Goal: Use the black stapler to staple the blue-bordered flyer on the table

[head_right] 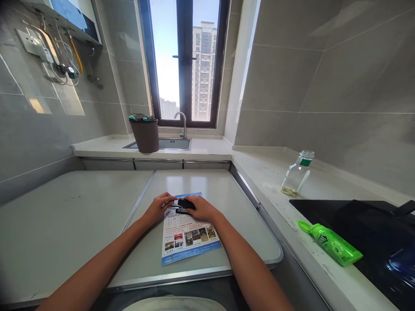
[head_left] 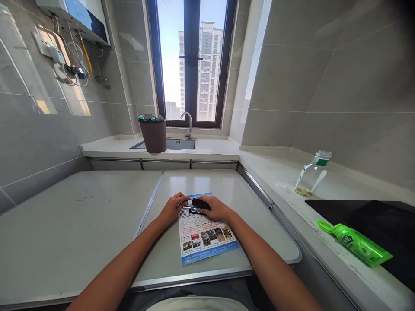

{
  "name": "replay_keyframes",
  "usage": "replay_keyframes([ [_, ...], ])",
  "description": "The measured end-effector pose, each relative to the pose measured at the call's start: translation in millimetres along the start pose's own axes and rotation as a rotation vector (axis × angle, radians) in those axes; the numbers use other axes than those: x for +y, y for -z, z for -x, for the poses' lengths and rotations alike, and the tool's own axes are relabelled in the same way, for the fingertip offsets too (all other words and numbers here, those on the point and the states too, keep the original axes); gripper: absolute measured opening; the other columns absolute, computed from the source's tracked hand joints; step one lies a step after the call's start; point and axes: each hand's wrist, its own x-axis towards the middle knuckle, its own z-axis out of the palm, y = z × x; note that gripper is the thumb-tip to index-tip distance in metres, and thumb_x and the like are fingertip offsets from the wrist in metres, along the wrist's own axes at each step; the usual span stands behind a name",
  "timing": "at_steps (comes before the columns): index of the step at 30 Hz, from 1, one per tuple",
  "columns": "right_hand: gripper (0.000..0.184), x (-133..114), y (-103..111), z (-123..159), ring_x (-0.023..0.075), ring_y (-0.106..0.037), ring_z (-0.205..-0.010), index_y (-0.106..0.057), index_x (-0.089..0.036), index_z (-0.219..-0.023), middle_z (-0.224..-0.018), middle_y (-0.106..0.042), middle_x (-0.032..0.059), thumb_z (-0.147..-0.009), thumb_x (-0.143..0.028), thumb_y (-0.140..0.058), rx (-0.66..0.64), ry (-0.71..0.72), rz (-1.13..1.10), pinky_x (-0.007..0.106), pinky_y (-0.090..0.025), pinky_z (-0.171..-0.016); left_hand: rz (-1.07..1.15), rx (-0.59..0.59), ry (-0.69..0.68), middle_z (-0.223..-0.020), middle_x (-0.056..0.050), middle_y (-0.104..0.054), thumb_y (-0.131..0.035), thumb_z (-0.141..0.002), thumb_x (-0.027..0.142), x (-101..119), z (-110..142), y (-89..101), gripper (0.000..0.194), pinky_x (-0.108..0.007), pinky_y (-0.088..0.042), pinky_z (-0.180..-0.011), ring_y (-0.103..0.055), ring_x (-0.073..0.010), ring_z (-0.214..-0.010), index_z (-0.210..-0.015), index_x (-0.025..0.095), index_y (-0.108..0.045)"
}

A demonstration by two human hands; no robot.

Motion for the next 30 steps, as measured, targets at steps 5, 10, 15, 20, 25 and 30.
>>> replay_keyframes([
  [5, 0.046, -1.0, 0.3, 0.1, 0.0262, -0.068, -0.106, -0.063, -0.024, -0.135, -0.119, -0.074, 0.0071, -0.09, -0.027, -0.07, 0.004, 0.006, 0.004, 0.037, -0.051, -0.092, 0.006, -0.017, -0.028, -0.098, -0.007, -0.067, -0.055, -0.099, 0.024, -3.5, 0.1, -2.1, 0.025, -0.032, -0.051, -0.083, -0.065, -0.0189, -0.089, -0.109, 0.023, -0.078],
  [10, 0.048, 0.1, -0.5, 0.0, 0.0259, -0.067, -0.108, -0.062, -0.023, -0.137, -0.121, -0.073, 0.0075, -0.089, -0.026, -0.071, 0.003, 0.005, 0.005, 0.037, -0.05, -0.095, 0.021, -0.024, -0.021, -0.098, -0.007, -0.066, -0.054, -0.099, 0.022, -3.8, 0.3, -2.2, 0.027, -0.032, -0.051, -0.082, -0.065, -0.0181, -0.086, -0.112, 0.023, -0.078],
  [15, 0.049, 0.3, -0.4, -0.1, 0.0267, -0.067, -0.11, -0.061, -0.023, -0.137, -0.122, -0.073, 0.0079, -0.09, -0.028, -0.071, -0.001, 0.005, 0.006, 0.038, -0.05, -0.096, 0.038, -0.016, 0.005, -0.097, -0.006, -0.064, -0.054, -0.098, 0.022, -4.5, 0.5, -2.8, 0.029, -0.031, -0.051, -0.08, -0.065, -0.0178, -0.084, -0.115, 0.023, -0.077],
  [20, 0.048, -0.3, 0.1, -0.4, 0.0266, -0.067, -0.108, -0.061, -0.024, -0.136, -0.121, -0.073, 0.0072, -0.089, -0.026, -0.071, 0.002, 0.008, 0.007, 0.038, -0.05, -0.094, 0.047, -0.02, 0.002, -0.097, -0.006, -0.065, -0.055, -0.098, 0.024, -2.6, 0.0, -1.6, 0.025, -0.032, -0.051, -0.081, -0.065, -0.0184, -0.085, -0.108, 0.022, -0.077],
  [25, 0.048, -0.1, 0.2, -0.8, 0.0263, -0.067, -0.106, -0.061, -0.024, -0.136, -0.12, -0.073, 0.0074, -0.089, -0.026, -0.071, 0.002, 0.013, 0.016, 0.037, -0.05, -0.092, 0.044, -0.035, 0.014, -0.1, -0.006, -0.064, -0.056, -0.099, 0.024, 1.2, 0.1, -0.4, 0.019, -0.033, -0.051, -0.085, -0.064, -0.019, -0.089, -0.102, 0.021, -0.074],
  [30, 0.046, -0.2, 0.2, -0.7, 0.0258, -0.067, -0.104, -0.062, -0.023, -0.135, -0.118, -0.074, 0.0077, -0.089, -0.026, -0.071, 0.006, 0.014, 0.012, 0.036, -0.05, -0.09, 0.017, -0.02, -0.01, -0.103, -0.007, -0.06, -0.057, -0.099, 0.023, 1.3, 0.7, -1.0, 0.016, -0.034, -0.049, -0.091, -0.062, -0.0199, -0.097, -0.101, 0.022, -0.073],
])
